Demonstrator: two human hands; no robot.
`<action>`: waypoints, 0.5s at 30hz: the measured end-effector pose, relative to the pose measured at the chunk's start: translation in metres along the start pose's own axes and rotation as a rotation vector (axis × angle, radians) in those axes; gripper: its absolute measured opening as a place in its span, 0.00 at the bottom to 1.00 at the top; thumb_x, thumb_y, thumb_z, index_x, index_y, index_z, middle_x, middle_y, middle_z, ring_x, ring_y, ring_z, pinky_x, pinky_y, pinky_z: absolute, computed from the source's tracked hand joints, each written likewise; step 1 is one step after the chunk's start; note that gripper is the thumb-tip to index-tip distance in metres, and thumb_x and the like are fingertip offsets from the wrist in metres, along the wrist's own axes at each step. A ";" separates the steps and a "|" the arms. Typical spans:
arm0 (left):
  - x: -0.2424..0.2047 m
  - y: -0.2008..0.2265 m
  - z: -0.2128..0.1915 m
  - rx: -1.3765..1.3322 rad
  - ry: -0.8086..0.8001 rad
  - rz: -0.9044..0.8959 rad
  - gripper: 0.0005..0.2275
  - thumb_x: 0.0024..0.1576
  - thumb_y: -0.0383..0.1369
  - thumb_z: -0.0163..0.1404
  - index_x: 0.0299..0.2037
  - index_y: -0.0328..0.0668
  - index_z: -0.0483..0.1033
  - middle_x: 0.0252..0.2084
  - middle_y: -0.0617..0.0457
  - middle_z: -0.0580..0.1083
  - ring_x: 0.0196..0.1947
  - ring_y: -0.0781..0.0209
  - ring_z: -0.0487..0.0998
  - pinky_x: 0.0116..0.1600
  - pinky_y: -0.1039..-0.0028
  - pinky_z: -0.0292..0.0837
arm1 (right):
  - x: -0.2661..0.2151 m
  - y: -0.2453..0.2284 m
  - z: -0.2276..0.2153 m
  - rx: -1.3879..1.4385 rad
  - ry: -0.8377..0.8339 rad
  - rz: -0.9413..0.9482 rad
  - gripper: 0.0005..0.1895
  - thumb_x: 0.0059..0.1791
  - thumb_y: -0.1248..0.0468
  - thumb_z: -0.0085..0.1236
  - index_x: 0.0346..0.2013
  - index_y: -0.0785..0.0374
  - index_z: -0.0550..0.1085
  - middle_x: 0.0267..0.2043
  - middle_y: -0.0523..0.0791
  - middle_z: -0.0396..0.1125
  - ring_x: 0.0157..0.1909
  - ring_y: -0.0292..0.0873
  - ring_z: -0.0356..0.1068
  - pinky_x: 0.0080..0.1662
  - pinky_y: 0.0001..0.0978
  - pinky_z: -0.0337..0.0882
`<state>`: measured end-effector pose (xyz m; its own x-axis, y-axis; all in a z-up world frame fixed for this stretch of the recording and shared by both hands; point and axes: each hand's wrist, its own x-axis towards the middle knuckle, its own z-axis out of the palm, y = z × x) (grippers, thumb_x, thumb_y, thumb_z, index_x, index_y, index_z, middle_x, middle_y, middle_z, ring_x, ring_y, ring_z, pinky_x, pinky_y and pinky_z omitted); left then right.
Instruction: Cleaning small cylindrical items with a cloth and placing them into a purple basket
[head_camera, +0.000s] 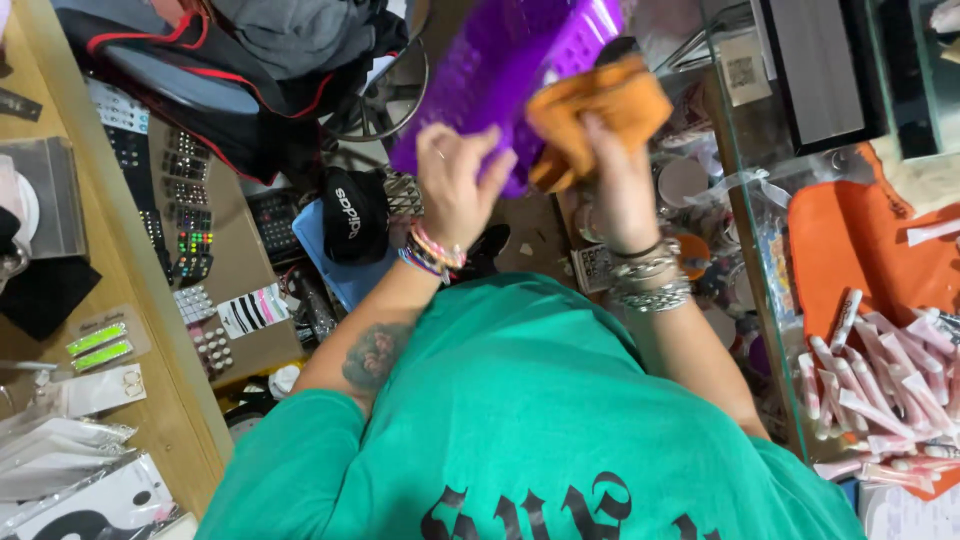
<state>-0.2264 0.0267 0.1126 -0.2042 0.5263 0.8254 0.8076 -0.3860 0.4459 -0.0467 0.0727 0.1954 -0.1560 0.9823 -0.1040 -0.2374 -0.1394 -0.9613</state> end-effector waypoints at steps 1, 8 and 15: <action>0.013 0.003 -0.009 0.006 0.003 -0.003 0.13 0.61 0.43 0.58 0.45 0.43 0.80 0.32 0.53 0.75 0.36 0.52 0.76 0.56 0.58 0.69 | 0.005 -0.006 -0.015 -0.001 -0.007 0.002 0.20 0.53 0.58 0.64 0.55 0.65 0.73 0.48 0.48 0.73 0.47 0.41 0.75 0.52 0.37 0.78; 0.050 0.024 -0.032 -0.414 0.071 -0.692 0.09 0.65 0.37 0.47 0.47 0.40 0.72 0.44 0.53 0.74 0.39 0.65 0.75 0.45 0.75 0.73 | 0.034 -0.037 -0.037 -1.004 0.021 -0.796 0.26 0.51 0.71 0.66 0.60 0.69 0.64 0.55 0.58 0.69 0.56 0.59 0.72 0.56 0.47 0.76; 0.053 0.055 -0.030 -0.386 0.018 -0.721 0.06 0.64 0.36 0.50 0.49 0.48 0.72 0.24 0.63 0.71 0.17 0.75 0.63 0.25 0.79 0.55 | -0.035 -0.024 0.007 -0.973 -0.746 -0.854 0.25 0.60 0.70 0.52 0.73 0.60 0.61 0.78 0.59 0.47 0.80 0.68 0.44 0.78 0.65 0.52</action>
<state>-0.2090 0.0108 0.1909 -0.6121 0.7339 0.2945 0.2277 -0.1931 0.9544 -0.0428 0.0405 0.2238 -0.8157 0.3925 0.4249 0.1618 0.8601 -0.4838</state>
